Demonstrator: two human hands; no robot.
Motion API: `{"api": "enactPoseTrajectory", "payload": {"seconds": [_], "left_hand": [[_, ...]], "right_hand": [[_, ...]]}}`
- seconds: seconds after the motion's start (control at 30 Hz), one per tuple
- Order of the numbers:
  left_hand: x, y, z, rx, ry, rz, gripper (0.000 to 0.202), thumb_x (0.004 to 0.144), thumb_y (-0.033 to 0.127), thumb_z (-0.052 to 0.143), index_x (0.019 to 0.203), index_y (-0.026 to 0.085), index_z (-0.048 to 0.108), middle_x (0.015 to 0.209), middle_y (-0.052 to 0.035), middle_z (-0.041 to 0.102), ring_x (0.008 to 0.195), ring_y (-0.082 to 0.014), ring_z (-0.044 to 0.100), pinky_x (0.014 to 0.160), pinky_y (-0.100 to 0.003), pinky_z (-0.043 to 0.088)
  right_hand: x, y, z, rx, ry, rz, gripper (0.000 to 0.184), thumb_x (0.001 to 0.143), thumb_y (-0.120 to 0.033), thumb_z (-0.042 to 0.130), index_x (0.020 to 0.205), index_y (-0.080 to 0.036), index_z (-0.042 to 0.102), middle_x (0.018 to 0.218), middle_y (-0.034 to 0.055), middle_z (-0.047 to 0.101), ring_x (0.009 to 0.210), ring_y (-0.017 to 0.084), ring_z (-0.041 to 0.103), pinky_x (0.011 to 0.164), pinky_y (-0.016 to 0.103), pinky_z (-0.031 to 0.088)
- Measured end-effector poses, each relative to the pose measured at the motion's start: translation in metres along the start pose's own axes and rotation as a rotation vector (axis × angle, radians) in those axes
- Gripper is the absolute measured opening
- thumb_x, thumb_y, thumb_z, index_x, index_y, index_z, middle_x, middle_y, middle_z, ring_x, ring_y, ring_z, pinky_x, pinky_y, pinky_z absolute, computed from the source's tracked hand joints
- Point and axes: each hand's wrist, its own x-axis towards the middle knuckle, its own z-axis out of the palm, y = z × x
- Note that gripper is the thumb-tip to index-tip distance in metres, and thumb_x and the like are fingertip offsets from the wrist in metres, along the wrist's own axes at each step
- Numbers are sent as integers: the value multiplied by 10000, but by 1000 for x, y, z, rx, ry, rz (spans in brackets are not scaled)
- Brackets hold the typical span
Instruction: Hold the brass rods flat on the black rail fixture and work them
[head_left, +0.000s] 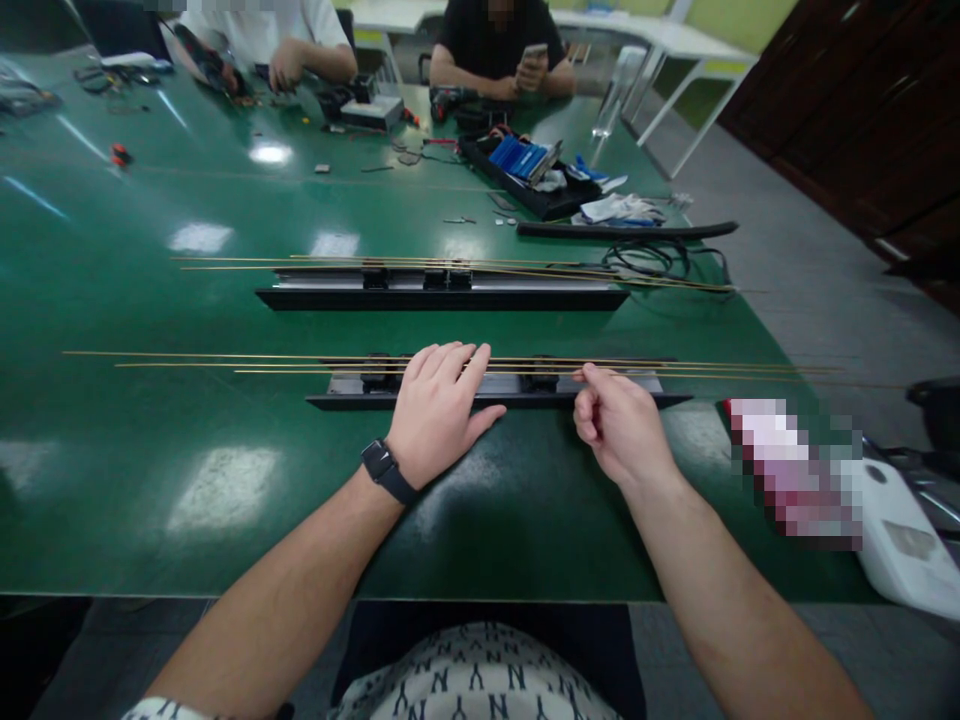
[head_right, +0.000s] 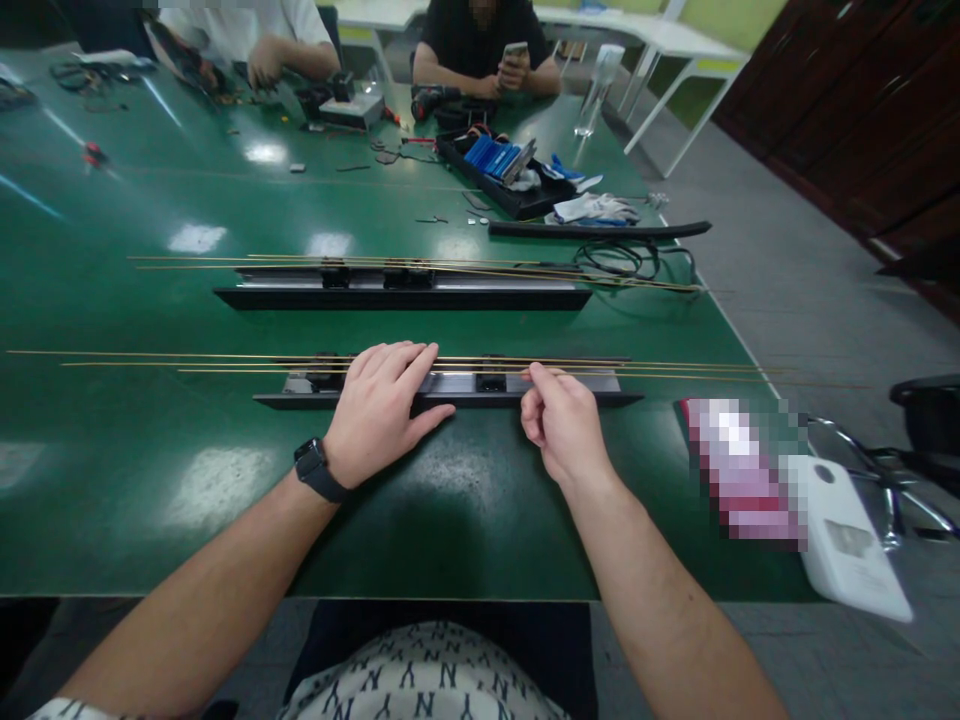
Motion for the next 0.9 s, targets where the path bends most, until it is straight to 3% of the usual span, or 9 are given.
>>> {"api": "enactPoseTrajectory", "payload": {"seconds": [0.9], "left_hand": [[0,1,-1,-14,4,-2,633,926,450,668,1464,156,509,1393,-148,622,1340,-321,532,1194,-491,343]], "right_hand": [[-1,0,0,-6,18,-12,281,823,-409,794,831,-172,642,457,-61,512,304,67,371,284,175,212]]}}
